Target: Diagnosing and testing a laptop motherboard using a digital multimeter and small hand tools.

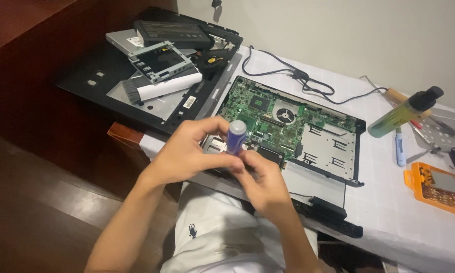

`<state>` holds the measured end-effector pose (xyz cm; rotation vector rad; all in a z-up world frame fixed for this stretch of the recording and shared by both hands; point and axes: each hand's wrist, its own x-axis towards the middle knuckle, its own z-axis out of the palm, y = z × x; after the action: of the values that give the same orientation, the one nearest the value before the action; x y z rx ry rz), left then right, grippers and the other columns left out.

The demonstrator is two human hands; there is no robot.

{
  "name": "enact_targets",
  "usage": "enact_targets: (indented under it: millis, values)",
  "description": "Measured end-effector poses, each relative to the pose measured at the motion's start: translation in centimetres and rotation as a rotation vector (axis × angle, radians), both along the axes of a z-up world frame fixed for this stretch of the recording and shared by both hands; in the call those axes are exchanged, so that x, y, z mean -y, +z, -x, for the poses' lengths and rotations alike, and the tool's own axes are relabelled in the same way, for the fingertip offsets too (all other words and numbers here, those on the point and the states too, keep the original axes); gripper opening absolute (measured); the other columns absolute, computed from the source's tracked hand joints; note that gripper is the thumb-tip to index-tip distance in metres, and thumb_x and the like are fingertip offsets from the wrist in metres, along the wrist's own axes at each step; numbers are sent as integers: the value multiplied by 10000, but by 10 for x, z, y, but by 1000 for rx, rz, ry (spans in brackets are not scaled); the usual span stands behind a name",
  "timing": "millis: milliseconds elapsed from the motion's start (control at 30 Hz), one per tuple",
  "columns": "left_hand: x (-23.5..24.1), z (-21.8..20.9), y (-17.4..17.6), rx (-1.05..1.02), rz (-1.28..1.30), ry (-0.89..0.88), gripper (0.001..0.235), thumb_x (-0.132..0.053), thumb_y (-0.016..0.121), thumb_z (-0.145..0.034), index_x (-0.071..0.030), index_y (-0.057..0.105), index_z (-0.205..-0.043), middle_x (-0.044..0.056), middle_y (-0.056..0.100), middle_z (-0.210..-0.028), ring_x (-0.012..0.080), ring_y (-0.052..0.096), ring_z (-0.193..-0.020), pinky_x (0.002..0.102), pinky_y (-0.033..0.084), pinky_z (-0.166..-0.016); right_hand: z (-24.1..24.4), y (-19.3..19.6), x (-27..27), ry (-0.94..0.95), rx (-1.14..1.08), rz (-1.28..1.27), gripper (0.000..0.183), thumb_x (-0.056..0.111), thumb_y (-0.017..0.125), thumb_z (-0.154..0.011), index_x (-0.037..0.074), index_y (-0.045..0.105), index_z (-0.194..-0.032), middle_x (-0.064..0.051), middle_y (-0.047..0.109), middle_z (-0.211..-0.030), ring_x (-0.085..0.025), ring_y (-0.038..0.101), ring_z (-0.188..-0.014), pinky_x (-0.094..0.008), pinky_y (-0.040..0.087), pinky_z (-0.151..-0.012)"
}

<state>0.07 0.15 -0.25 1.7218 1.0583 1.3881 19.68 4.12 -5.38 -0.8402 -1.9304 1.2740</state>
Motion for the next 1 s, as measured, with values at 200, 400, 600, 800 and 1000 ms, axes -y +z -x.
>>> enact_targets:
  millis: [200,400,600,800,1000]
  values:
    - [8,-14,8,-24,-30,-27,629,-197,906,-718,-66,631,-1270,152,756,-1142,276,703,-1115,467,526,-1004,3,12,4,-3,-103,-114,135,193,732,-928,69,768,-892,-109,768,-856,-180,669,-899,-420,556,-875]
    - [4,-2,6,49,79,-97,397,-5,644,-925,31,597,-1317,210,735,-1118,275,773,-879,427,668,-801,2,13,0,24,-33,-34,159,120,646,-978,53,790,-971,-98,813,-940,-193,715,-960,-416,554,-907]
    - [7,-9,8,-88,-127,20,506,-133,872,-782,-43,681,-1242,110,716,-1024,229,694,-973,421,566,-928,9,37,12,-21,-105,-173,140,130,718,-942,53,743,-827,-119,735,-802,-216,694,-845,-381,556,-818]
    - [9,-6,17,-64,-25,-32,407,-52,721,-891,11,644,-1286,177,744,-1117,321,724,-1083,500,563,-960,5,19,5,35,-70,-170,129,62,659,-956,51,784,-928,-114,772,-891,-261,716,-935,-419,554,-882]
    - [4,-7,2,-102,-146,93,368,-120,910,-728,-34,728,-1036,73,687,-912,182,666,-850,380,580,-832,6,0,2,-44,-33,-206,160,109,832,-840,44,689,-811,-107,701,-765,-249,687,-838,-373,543,-802]
